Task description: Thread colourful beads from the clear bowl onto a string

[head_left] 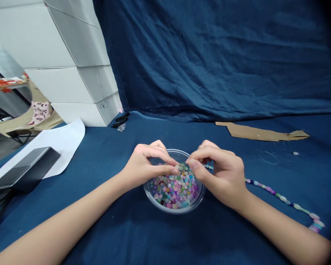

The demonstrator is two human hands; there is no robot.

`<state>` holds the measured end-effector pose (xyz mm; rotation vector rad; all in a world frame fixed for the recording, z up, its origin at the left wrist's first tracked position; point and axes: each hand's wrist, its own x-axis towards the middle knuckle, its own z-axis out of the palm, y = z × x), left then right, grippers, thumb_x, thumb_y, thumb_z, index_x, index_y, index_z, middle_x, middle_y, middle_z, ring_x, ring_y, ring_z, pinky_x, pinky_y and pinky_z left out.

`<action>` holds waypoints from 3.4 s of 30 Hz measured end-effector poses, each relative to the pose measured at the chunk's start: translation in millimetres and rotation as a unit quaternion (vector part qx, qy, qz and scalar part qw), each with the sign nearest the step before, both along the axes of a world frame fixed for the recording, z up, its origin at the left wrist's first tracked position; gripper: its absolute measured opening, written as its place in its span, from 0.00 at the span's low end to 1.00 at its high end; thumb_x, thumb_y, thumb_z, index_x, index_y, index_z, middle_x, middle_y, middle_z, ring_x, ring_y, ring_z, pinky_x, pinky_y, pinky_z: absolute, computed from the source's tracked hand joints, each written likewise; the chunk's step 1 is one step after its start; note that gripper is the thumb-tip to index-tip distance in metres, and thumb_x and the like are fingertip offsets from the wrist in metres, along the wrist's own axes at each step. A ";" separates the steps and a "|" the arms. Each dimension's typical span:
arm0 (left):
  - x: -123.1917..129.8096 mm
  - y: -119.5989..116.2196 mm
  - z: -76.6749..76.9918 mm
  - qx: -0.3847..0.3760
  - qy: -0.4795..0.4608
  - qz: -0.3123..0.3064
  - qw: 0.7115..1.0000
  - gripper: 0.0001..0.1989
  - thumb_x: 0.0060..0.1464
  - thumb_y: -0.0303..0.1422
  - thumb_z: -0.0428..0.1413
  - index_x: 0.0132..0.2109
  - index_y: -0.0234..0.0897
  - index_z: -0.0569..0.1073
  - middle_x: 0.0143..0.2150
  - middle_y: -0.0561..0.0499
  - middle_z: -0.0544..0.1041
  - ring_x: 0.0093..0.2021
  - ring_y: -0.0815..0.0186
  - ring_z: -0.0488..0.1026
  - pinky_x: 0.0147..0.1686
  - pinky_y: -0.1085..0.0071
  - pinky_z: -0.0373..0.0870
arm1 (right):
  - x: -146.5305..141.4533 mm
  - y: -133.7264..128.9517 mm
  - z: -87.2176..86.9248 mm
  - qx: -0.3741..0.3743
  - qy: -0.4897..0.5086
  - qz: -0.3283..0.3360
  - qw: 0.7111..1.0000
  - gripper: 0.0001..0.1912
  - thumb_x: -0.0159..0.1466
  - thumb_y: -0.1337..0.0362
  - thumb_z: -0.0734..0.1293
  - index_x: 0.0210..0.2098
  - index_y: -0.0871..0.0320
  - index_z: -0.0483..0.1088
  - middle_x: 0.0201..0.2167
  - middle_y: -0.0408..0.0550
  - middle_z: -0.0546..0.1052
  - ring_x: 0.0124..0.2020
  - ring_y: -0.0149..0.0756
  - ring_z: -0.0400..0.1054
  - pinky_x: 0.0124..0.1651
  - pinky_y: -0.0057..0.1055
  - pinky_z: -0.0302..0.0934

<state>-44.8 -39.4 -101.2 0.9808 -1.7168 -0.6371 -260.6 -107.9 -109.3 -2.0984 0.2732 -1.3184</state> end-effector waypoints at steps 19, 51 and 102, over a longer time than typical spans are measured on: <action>0.4 -0.2 0.6 -0.009 0.001 -0.004 1.000 0.06 0.50 0.34 0.74 0.36 0.42 0.87 0.29 0.48 0.84 0.33 0.61 0.71 0.39 0.61 0.68 | 1.2 -0.1 1.0 0.007 0.009 -0.018 1.000 0.08 0.66 0.70 0.69 0.30 0.55 0.74 0.23 0.41 0.72 0.27 0.35 0.59 0.32 0.36 0.56; -1.7 2.5 11.3 0.073 -0.033 -0.015 0.997 0.03 0.58 0.30 0.68 0.39 0.36 0.82 0.37 0.50 0.81 0.38 0.66 0.77 0.42 0.70 0.72 | 3.6 0.5 -0.3 -0.001 0.090 0.024 0.996 0.07 0.66 0.69 0.69 0.30 0.57 0.74 0.21 0.39 0.72 0.28 0.33 0.63 0.35 0.34 0.58; -3.7 4.9 7.4 -0.165 -0.106 0.057 0.979 0.11 0.55 0.24 0.69 0.45 0.38 0.85 0.34 0.50 0.84 0.34 0.65 0.77 0.38 0.68 0.74 | 2.8 -2.4 2.0 0.060 0.182 0.032 0.981 0.08 0.72 0.58 0.67 0.41 0.54 0.75 0.23 0.38 0.63 0.27 0.34 0.61 0.35 0.33 0.55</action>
